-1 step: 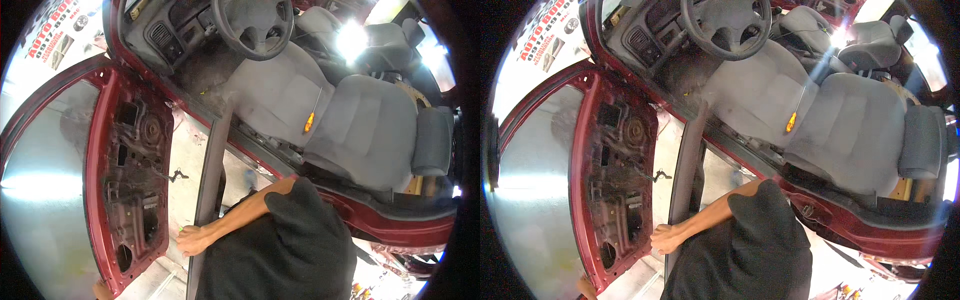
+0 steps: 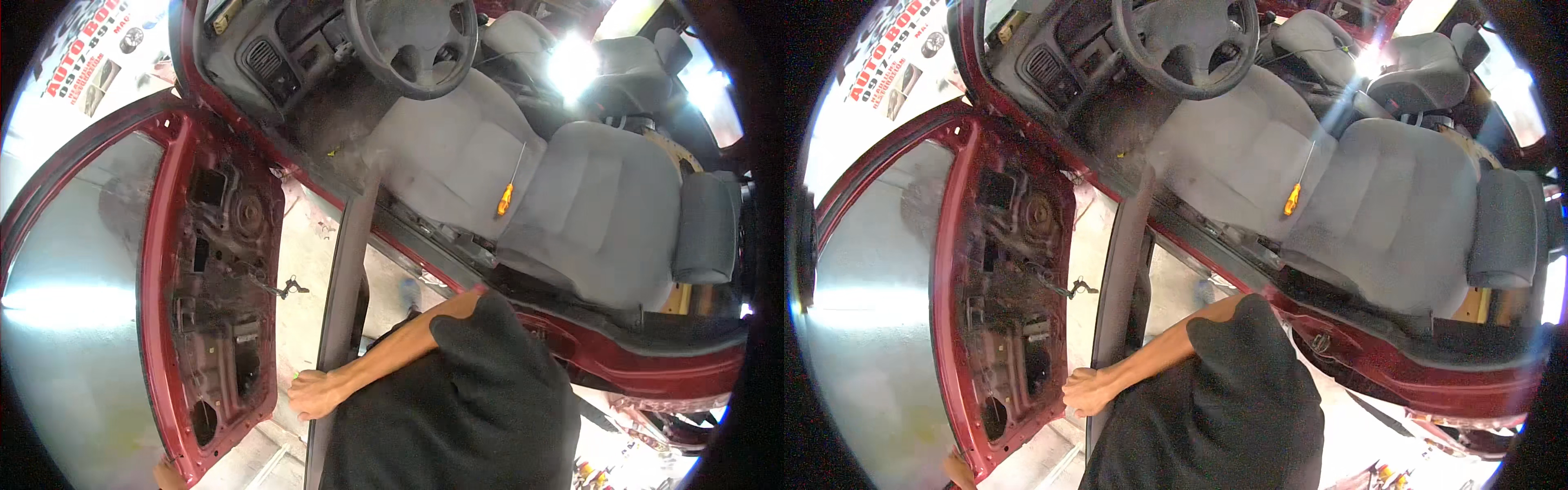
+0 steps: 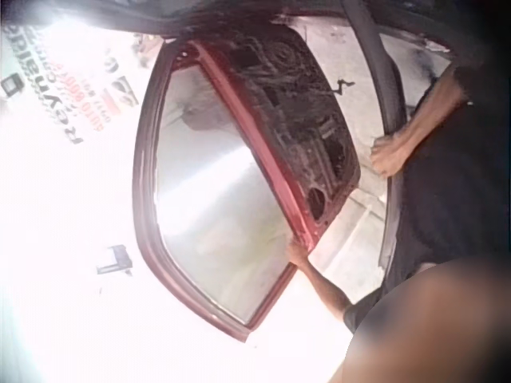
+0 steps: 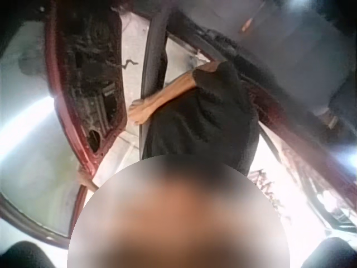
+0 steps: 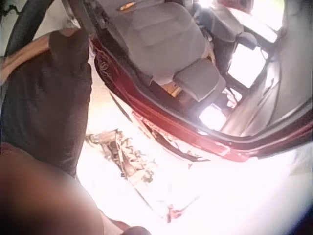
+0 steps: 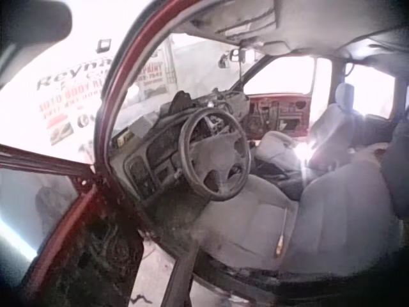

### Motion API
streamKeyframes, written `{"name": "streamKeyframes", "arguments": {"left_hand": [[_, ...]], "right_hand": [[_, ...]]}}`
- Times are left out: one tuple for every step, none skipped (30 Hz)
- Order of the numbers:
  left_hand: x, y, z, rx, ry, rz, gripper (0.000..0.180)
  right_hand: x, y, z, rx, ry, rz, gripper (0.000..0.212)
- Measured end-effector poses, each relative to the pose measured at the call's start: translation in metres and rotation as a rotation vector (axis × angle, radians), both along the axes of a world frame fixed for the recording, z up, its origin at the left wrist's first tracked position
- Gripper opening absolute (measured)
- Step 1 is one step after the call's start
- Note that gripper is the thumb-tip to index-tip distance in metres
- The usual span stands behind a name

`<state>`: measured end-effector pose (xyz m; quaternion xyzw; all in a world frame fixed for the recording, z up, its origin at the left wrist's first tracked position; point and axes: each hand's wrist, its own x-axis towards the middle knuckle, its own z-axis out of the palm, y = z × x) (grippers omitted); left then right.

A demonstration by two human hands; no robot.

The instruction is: Installing the interior trim panel onto a vehicle door.

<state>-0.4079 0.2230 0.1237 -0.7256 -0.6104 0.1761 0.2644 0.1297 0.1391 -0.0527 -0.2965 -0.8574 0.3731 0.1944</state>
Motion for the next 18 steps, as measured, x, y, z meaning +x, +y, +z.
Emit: {"name": "streamKeyframes", "arguments": {"left_hand": [[-0.001, 0.002, 0.001, 0.007, -0.005, -0.005, 0.02], [0.022, 0.003, 0.009, -0.152, -0.027, 0.231, 0.028], [0.039, 0.009, 0.015, -0.312, -0.043, 0.453, 0.044], [0.037, 0.011, 0.011, -0.313, -0.043, 0.44, 0.044], [0.029, 0.001, 0.007, -0.25, -0.085, 0.267, 0.044], [0.022, -0.007, 0.004, -0.187, -0.124, 0.095, 0.043], [0.015, -0.013, 0.002, -0.179, -0.126, 0.106, 0.043], [0.007, -0.019, 0.0, -0.157, -0.127, -0.01, 0.042], [0.013, -0.018, -0.004, -0.148, -0.132, -0.145, 0.041], [0.02, -0.015, -0.005, -0.156, -0.137, -0.149, 0.041], [0.042, -0.013, 0.0, -0.151, -0.121, 0.073, 0.041], [0.059, -0.016, 0.006, -0.14, -0.102, 0.299, 0.041], [0.07, -0.02, 0.011, -0.143, -0.104, 0.3, 0.041], [0.08, -0.021, 0.015, -0.104, -0.109, 0.343, 0.041], [0.085, -0.019, 0.016, -0.066, -0.114, 0.382, 0.042], [0.08, -0.019, 0.012, -0.017, -0.056, 0.32, 0.041], [0.071, -0.017, 0.01, -0.02, -0.057, 0.31, 0.041], [0.061, -0.012, 0.006, -0.027, 0.011, 0.267, 0.04]], "right_hand": [[-0.009, 0.002, -0.002, -0.004, -0.015, 0.016, 0.037], [-0.016, 0.005, -0.005, -0.003, -0.021, 0.016, 0.037], [-0.019, 0.006, -0.005, -0.006, -0.01, 0.007, 0.037], [-0.022, 0.008, -0.006, -0.009, 0.0, -0.001, 0.038], [-0.029, 0.01, -0.006, 0.0, 0.0, 0.008, 0.038], [-0.035, 0.012, -0.006, -0.013, -0.006, 0.024, 0.038], [-0.042, 0.014, -0.007, -0.026, -0.011, 0.042, 0.039], [-0.048, 0.016, -0.008, -0.02, -0.011, 0.055, 0.039], [-0.049, 0.016, -0.012, -0.042, -0.031, 0.05, 0.04], [-0.051, 0.014, -0.015, -0.065, -0.051, 0.045, 0.04], [-0.051, 0.012, -0.016, -0.073, -0.056, 0.045, 0.04], [-0.051, 0.01, -0.016, -0.073, -0.045, 0.045, 0.039], [-0.05, 0.01, -0.017, -0.072, -0.033, 0.042, 0.039], [-0.053, 0.01, -0.019, -0.074, -0.035, 0.036, 0.039], [-0.056, 0.01, -0.021, -0.078, -0.036, 0.023, 0.039], [-0.058, 0.01, -0.024, -0.084, -0.037, 0.006, 0.039], [-0.059, 0.01, -0.025, -0.086, -0.038, -0.004, 0.039], [-0.059, 0.011, -0.026, -0.085, -0.03, -0.027, 0.039]]}}
